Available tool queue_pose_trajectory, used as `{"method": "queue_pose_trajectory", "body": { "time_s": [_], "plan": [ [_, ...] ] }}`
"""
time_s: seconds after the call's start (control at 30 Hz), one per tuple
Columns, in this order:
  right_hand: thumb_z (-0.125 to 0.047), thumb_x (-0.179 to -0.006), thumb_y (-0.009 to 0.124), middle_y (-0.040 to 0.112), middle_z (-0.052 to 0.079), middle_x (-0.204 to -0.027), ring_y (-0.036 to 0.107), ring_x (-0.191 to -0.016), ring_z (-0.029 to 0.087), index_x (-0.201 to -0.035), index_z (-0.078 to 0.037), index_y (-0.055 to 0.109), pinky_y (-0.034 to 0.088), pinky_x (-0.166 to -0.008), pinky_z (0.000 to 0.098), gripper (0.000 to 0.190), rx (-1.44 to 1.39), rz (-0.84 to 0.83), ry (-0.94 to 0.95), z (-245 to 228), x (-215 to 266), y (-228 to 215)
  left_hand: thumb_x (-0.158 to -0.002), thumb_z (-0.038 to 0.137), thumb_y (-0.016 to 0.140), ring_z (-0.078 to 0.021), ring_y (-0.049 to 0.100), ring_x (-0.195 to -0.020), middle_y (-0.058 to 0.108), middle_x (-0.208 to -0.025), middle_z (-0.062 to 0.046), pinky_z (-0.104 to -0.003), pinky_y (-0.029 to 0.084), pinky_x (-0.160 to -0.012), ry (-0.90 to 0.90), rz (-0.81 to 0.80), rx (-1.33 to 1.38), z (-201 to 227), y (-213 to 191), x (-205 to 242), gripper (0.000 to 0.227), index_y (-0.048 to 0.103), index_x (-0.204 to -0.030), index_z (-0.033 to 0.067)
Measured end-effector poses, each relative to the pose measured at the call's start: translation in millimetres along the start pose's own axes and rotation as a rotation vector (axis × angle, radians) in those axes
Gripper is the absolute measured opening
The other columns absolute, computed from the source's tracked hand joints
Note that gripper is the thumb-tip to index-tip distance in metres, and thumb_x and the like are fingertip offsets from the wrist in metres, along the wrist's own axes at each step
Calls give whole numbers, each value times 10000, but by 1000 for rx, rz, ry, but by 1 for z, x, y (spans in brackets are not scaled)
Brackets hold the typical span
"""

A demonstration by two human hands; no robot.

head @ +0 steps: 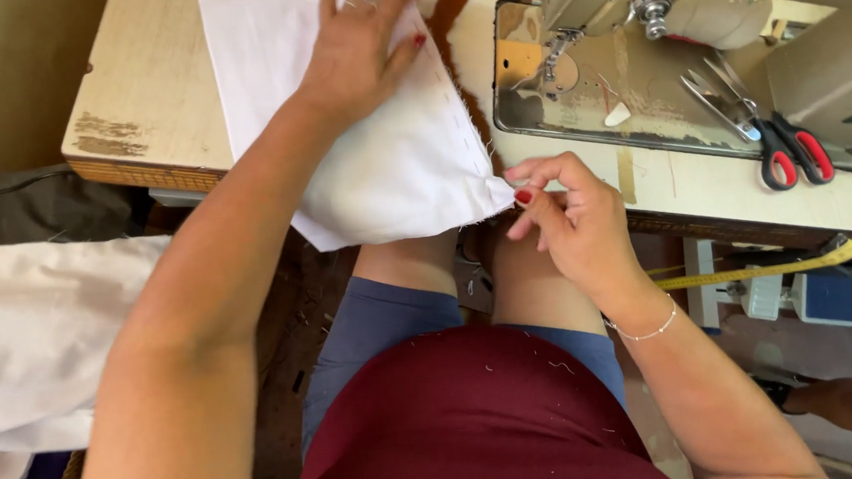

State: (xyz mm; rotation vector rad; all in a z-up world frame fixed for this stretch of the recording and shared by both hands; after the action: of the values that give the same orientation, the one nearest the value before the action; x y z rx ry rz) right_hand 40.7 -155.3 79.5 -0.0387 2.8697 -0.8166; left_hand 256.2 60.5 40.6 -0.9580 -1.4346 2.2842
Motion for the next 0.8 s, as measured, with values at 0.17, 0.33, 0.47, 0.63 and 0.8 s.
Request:
{"method": "queue_pose_trajectory", "body": {
  "time_s": [0.17,0.33,0.47,0.63,0.8],
  "plan": [
    [-109,-1012,669,527,126,-1125,517,-749,133,-936,-76,604,437,-653,234,106,80,108,-288,8,-5,-6,-1081,200,471,-353,514,-1404,728,-1279,-124,-707,94,-1188,525,-94,455,111,-16,28,278,679,-1211,69],
    [-77,-1067,586,547,154,-1029,708,-618,205,-881,-14,523,517,-461,243,205,-92,105,-402,-1,-12,-20,-1106,377,516,-137,495,-479,472,-540,44,-278,457,-568,203,-277,733,112,3,14,457,619,-737,129],
    [-115,-1098,493,633,175,-1048,730,-591,235,-955,-37,468,515,-410,227,164,-295,102,-361,15,-24,-6,-1061,405,615,-194,564,-515,520,-513,26,-344,474,-573,106,-178,556,98,6,6,430,622,-710,158],
    [-136,-1118,481,706,186,-867,737,-601,289,-989,-24,441,526,-410,290,176,-161,127,-368,17,-43,-1,-1054,310,604,-257,607,-550,578,-525,-50,-362,505,-636,164,-164,481,107,-1,9,386,647,-736,96],
    [-38,-1050,568,697,111,-662,688,-578,300,-903,-75,511,512,-571,400,162,268,11,-125,-1,-37,-1,-1002,288,669,-212,577,-493,568,-490,-10,-336,457,-665,326,-86,162,108,10,10,346,653,-688,142]
  ]
}}
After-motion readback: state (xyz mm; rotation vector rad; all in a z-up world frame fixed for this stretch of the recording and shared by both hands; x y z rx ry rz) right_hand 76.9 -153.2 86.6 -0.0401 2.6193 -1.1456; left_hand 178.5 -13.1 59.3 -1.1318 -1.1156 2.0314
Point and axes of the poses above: each hand's wrist, its own x-axis away from the middle knuckle, its own y-axis out of the palm, z = x × y, the point moved 3 cm from there along -x, towards the middle knuckle
